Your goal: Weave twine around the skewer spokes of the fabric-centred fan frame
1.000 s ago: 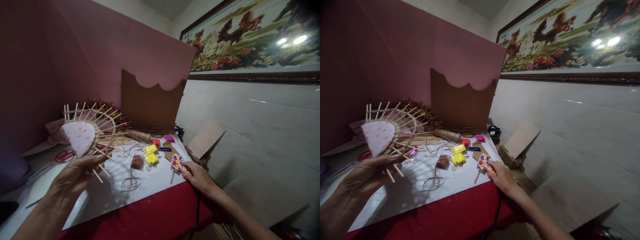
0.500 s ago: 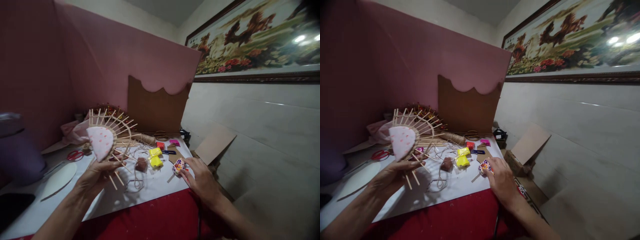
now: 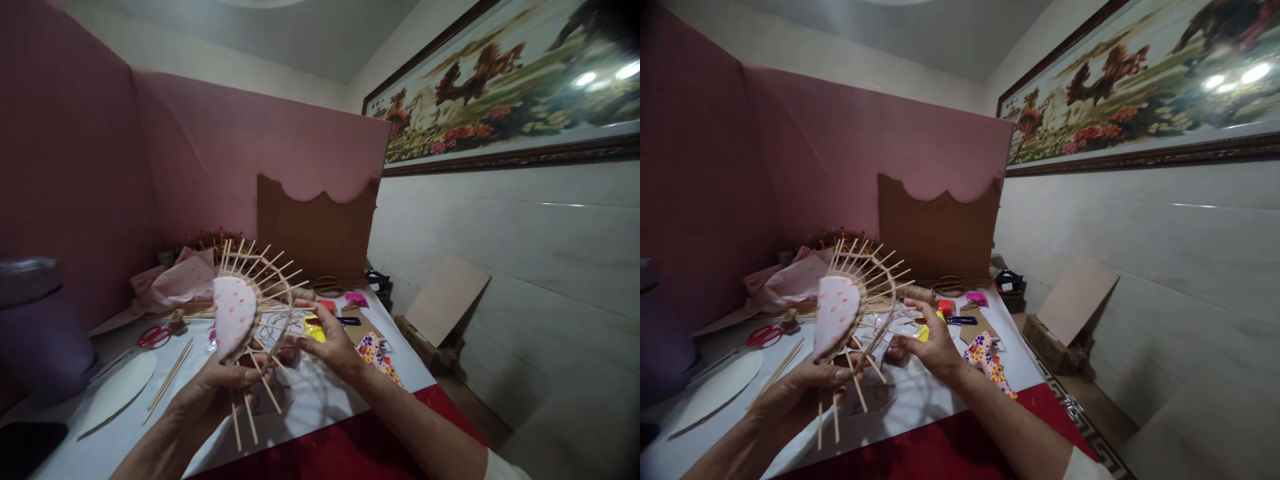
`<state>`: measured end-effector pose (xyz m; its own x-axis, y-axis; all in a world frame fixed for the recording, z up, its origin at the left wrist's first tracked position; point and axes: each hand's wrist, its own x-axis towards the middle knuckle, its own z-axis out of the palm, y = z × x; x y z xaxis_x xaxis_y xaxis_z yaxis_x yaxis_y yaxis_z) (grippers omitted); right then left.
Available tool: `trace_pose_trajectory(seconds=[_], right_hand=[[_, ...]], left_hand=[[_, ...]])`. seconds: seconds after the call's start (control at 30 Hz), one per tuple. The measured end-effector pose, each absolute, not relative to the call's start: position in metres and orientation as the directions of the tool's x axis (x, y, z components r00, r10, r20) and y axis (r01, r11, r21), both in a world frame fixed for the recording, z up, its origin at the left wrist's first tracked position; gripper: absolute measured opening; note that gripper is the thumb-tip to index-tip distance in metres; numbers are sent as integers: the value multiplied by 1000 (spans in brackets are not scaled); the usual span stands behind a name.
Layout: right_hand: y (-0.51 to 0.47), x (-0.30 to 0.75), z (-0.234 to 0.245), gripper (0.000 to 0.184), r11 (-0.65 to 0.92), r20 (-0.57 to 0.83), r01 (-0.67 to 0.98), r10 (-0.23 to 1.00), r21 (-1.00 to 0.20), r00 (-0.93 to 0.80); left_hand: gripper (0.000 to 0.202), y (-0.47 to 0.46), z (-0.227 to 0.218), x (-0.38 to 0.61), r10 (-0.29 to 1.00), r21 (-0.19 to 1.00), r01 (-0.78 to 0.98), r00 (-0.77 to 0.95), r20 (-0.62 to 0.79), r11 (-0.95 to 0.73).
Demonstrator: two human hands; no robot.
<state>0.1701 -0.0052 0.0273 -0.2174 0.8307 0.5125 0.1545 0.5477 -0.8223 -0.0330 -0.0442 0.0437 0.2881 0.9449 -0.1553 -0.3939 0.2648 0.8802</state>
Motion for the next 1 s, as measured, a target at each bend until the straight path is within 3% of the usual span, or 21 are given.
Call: trace_pose_trajectory(seconds=[0.2, 0.33, 0.47, 0.6, 0.8, 1.0], right_hand=[[-2, 178, 15, 44, 467, 478, -130, 784, -875, -396], [-1, 177, 16, 37, 404, 427, -141, 841, -904, -331], [-4, 176, 19, 45, 525, 541, -131, 825, -841, -165], [-10, 176, 19, 53, 418, 474, -231, 819, -879, -323], [-10, 180, 18, 25, 250, 372, -316, 828, -915, -420], [-13, 181, 17, 31, 225, 325, -291, 873, -930, -363]], left_hand=[[30, -46, 41, -29, 914, 859, -371, 333, -231, 352], [31, -45, 39, -29, 902, 848, -371, 355, -247, 379], [32, -47, 38, -28, 883, 838, -375, 406, -236, 396], [31, -49, 40, -27, 875, 831, -381, 426, -231, 405], [28, -49, 41, -27, 879, 840, -387, 435, -196, 379], [30, -49, 38, -26, 872, 835, -378, 438, -218, 399]])
